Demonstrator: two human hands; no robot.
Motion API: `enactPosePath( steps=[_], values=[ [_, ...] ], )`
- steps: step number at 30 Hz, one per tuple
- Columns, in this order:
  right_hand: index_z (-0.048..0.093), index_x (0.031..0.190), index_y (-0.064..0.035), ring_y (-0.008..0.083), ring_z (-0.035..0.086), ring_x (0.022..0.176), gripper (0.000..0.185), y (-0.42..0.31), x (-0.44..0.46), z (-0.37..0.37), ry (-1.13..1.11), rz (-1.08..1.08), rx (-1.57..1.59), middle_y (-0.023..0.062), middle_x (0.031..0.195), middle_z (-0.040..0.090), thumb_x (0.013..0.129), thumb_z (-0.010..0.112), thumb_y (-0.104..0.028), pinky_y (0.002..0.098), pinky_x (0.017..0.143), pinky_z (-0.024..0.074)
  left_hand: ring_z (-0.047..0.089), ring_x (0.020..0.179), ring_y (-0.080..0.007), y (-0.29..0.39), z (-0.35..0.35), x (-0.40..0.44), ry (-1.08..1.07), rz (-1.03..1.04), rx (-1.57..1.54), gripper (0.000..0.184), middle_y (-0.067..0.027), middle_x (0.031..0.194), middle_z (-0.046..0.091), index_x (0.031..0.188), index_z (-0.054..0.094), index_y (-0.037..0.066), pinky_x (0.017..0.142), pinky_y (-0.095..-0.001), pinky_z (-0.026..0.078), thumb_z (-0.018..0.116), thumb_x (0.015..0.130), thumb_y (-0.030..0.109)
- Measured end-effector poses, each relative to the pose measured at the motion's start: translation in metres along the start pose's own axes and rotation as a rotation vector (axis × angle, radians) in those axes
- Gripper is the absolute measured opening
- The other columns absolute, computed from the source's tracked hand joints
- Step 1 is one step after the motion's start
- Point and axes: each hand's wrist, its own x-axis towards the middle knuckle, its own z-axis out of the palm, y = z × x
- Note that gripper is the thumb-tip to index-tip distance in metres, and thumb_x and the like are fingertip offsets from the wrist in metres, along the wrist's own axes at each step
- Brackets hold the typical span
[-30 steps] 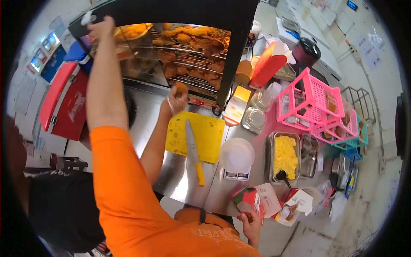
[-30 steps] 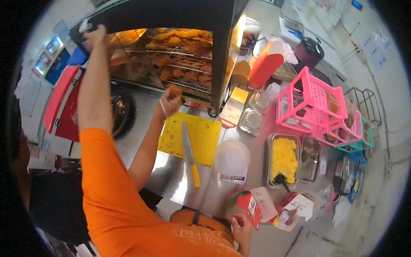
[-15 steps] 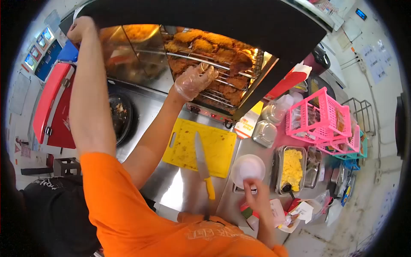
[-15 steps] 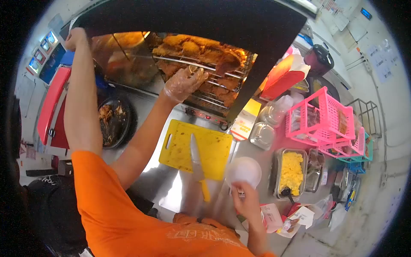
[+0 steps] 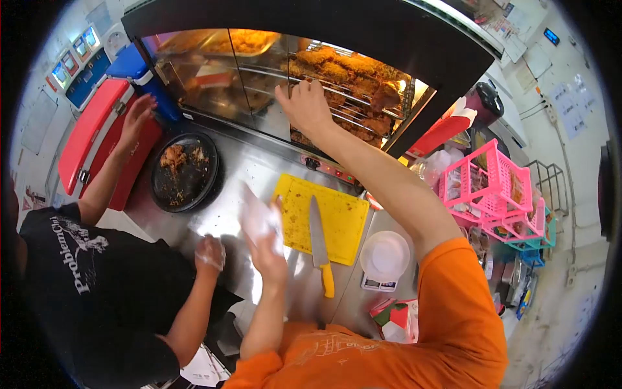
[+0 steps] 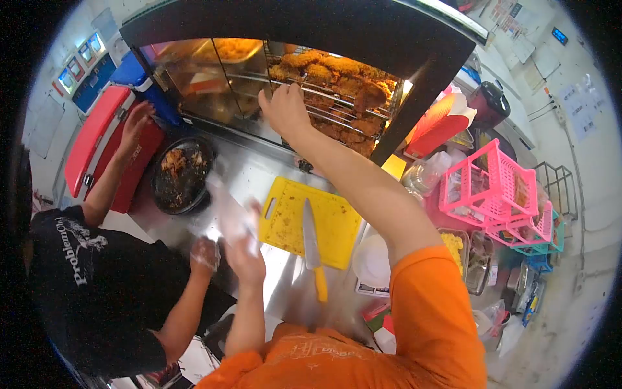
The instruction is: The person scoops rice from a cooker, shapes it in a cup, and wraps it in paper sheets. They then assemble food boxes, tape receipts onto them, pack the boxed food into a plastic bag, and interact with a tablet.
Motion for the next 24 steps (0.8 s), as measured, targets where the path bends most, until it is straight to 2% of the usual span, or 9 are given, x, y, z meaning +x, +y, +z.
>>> enactPosePath(
  steps=[2,4,9,10,13,16,18,21,24],
  values=[
    [0.053,0.136,-0.0156,0.0282,0.057,0.086,0.046,-0.002,0.003,0.003,0.002,-0.009,-0.009,0.0108,0.086,0.065,0.090,0.054,-0.019,0.0449,0.066,0.0393,0.054,0.106,-0.0189,-0.005,-0.036,-0.048,-0.272,-0.295,0.026,0.063,-0.0117,0.122,0.051,0.147,0.026,0.005,0.091,-0.0304,0.044,0.045,0.087,0.007],
    [0.053,0.136,-0.0144,0.0291,0.057,0.085,0.046,-0.004,0.005,0.005,-0.031,0.001,-0.023,0.0124,0.086,0.065,0.090,0.054,-0.019,0.0460,0.063,0.0393,0.053,0.081,-0.0126,-0.001,-0.070,-0.090,-0.430,-0.614,0.105,0.063,-0.0042,0.102,0.051,0.146,0.025,0.009,0.071,-0.0252,0.046,0.050,0.088,0.007],
    [0.050,0.133,0.0015,0.0465,0.062,0.089,0.047,-0.012,-0.009,0.003,-0.184,0.276,0.386,0.0332,0.098,0.063,0.090,0.051,-0.017,0.0589,0.064,0.0487,0.042,0.066,-0.0065,-0.006,-0.121,-0.143,-0.501,-0.717,0.110,0.061,-0.0005,0.092,0.048,0.143,0.030,0.009,0.055,-0.0187,0.036,0.061,0.091,0.017],
    [0.057,0.119,0.0006,0.0378,0.067,0.075,0.037,-0.012,-0.024,0.011,0.013,0.253,0.067,0.0255,0.085,0.067,0.089,0.053,-0.021,0.0495,0.056,0.0497,0.042,0.065,-0.0062,-0.012,-0.118,-0.138,-0.519,-0.680,0.081,0.061,-0.0011,0.093,0.048,0.143,0.031,0.009,0.055,-0.0182,0.036,0.062,0.091,0.018],
    [0.060,0.120,-0.0017,0.0344,0.066,0.081,0.036,0.012,-0.063,-0.028,-0.297,0.277,0.209,0.0222,0.094,0.068,0.090,0.052,-0.020,0.0464,0.059,0.0503,0.043,0.066,-0.0066,-0.020,-0.109,-0.129,-0.583,-0.566,0.047,0.061,-0.0033,0.096,0.050,0.142,0.032,0.009,0.056,-0.0181,0.037,0.062,0.091,0.020],
    [0.061,0.111,-0.0011,0.0356,0.066,0.085,0.033,0.037,-0.134,-0.040,-0.191,0.495,0.353,0.0216,0.094,0.067,0.088,0.057,-0.024,0.0457,0.064,0.0516,0.046,0.069,-0.0076,-0.011,-0.118,-0.126,-0.537,-0.455,0.070,0.060,-0.0055,0.099,0.052,0.143,0.033,0.009,0.060,-0.0187,0.040,0.062,0.091,0.021],
    [0.059,0.102,-0.0013,0.0370,0.065,0.088,0.035,0.025,-0.224,-0.069,0.094,0.533,0.619,0.0209,0.094,0.066,0.087,0.062,-0.033,0.0451,0.071,0.0525,0.053,0.081,-0.0149,-0.026,-0.112,-0.117,-0.562,-0.429,0.154,0.063,-0.0109,0.108,0.053,0.144,0.031,0.007,0.069,-0.0252,0.046,0.061,0.091,0.024],
    [0.061,0.104,0.0002,0.0247,0.064,0.087,0.048,-0.015,-0.361,-0.163,-0.573,0.686,1.399,0.0161,0.096,0.067,0.094,0.057,-0.046,0.0416,0.074,0.0503,0.058,0.095,-0.0253,-0.023,-0.068,-0.145,-0.651,-0.141,0.423,0.077,-0.0172,0.121,0.051,0.147,0.025,0.004,0.080,-0.0336,0.050,0.067,0.087,0.028],
    [0.064,0.099,-0.0002,0.0201,0.062,0.086,0.042,-0.108,-0.495,-0.164,-0.160,0.891,1.619,0.0165,0.091,0.068,0.095,0.057,-0.041,0.0391,0.078,0.0486,0.050,0.118,-0.0341,-0.024,-0.021,-0.210,-1.059,0.144,0.655,0.096,-0.0238,0.136,0.042,0.150,0.014,0.002,0.096,-0.0412,0.044,0.074,0.080,0.031]
  ],
)
